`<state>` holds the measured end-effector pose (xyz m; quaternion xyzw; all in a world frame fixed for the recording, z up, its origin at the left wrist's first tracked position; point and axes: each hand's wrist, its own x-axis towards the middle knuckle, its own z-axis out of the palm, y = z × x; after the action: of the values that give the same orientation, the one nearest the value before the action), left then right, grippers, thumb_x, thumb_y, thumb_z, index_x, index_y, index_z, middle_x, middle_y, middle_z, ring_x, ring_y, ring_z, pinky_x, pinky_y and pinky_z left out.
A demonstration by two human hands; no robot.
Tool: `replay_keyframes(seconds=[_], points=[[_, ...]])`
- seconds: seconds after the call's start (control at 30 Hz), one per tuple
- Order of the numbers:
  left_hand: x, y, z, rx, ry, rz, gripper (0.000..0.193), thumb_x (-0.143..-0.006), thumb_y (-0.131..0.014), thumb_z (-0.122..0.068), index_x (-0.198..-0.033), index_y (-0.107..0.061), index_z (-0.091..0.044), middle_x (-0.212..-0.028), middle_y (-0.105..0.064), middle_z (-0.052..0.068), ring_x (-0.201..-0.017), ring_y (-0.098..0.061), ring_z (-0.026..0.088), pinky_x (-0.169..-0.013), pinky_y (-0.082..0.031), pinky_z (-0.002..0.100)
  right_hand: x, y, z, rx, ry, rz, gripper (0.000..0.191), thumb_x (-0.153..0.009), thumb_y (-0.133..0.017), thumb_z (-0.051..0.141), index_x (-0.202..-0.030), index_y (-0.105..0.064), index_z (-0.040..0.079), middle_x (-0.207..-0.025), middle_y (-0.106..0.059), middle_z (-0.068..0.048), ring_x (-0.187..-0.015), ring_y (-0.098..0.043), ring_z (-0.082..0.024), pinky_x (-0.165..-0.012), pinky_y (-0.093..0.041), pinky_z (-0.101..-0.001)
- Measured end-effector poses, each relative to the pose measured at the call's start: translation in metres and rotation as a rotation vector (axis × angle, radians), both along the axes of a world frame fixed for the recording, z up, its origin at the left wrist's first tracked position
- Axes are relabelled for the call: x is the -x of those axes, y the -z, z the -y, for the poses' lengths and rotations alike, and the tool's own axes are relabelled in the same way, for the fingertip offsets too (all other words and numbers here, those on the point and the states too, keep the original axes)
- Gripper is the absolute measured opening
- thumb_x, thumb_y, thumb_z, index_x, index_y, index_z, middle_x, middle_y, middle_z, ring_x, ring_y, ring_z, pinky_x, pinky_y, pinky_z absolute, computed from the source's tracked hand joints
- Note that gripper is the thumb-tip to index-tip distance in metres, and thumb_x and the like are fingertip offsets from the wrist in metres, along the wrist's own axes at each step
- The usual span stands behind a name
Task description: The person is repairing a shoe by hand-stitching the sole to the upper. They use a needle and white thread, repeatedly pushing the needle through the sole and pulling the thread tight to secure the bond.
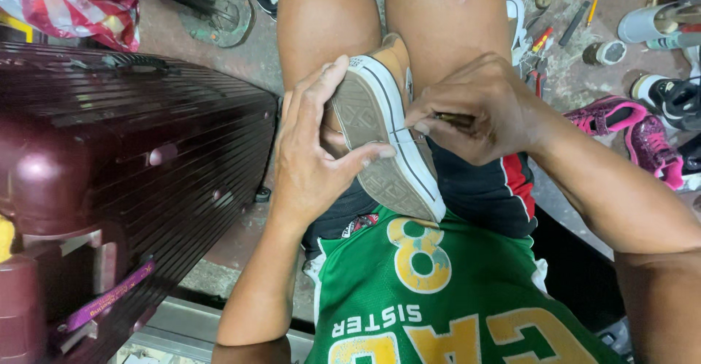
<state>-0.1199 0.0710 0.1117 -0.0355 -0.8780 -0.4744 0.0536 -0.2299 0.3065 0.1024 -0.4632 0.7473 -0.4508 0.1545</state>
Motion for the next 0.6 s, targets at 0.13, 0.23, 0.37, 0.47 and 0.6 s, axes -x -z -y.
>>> replay_keyframes(seconds=[0.13,0.23,0.37,0.47,0.6], points=[[0.001,0.002,0.005,-0.030,0.019,-0.012,0.098,-0.073,-0.099,-0.026,-0.153,-0.046,-0.007,-0.148,-0.057,0.016,-0.139,-0.055,0.034,-0.121,-0.044,0.043,0.003,0.003,0.002,0.017,-0.031,0.056,0.015,-0.080,-0.072,0.001,-0.093,-0.075,0.008,-0.077,-0.073,-0.004,-0.055,-0.064,-0.018,-0.052,-0.047,-0.0294],[-0.001,0.003,0.006,-0.020,0.012,-0.007,0.099,-0.073,-0.099,-0.026,-0.153,-0.045,-0.007,-0.149,-0.057,0.016,-0.138,-0.055,0.033,-0.122,-0.045,0.042,0.003,0.003,0.004,0.011,-0.041,0.051,0.014,-0.080,-0.074,0.001,-0.092,-0.074,0.008,-0.074,-0.072,-0.004,-0.053,-0.062,-0.018,-0.051,-0.045,-0.0302],[-0.001,0.000,0.005,-0.011,0.013,0.000,0.099,-0.072,-0.099,-0.026,-0.153,-0.045,-0.007,-0.150,-0.056,0.016,-0.141,-0.055,0.034,-0.121,-0.046,0.042,0.002,0.000,0.009,0.008,-0.045,0.056,0.009,-0.084,-0.073,0.003,-0.092,-0.070,0.007,-0.070,-0.067,-0.005,-0.053,-0.063,-0.018,-0.051,-0.045,-0.0303],[0.002,-0.004,0.005,0.005,0.006,0.024,0.099,-0.072,-0.098,-0.026,-0.153,-0.045,-0.007,-0.149,-0.057,0.016,-0.139,-0.055,0.034,-0.119,-0.046,0.042,-0.004,-0.006,0.014,-0.054,-0.003,-0.022,0.009,-0.088,-0.075,0.010,-0.087,-0.066,0.008,-0.062,-0.060,-0.007,-0.052,-0.061,-0.022,-0.050,-0.044,-0.0343],[0.001,-0.005,0.000,0.017,-0.036,0.016,0.101,-0.073,-0.100,-0.027,-0.155,-0.044,-0.007,-0.151,-0.056,0.016,-0.140,-0.054,0.034,-0.121,-0.045,0.042,-0.017,-0.013,0.014,-0.118,0.098,-0.125,0.016,-0.094,-0.074,0.017,-0.088,-0.061,0.009,-0.065,-0.061,-0.005,-0.058,-0.063,-0.026,-0.054,-0.045,-0.0368]])
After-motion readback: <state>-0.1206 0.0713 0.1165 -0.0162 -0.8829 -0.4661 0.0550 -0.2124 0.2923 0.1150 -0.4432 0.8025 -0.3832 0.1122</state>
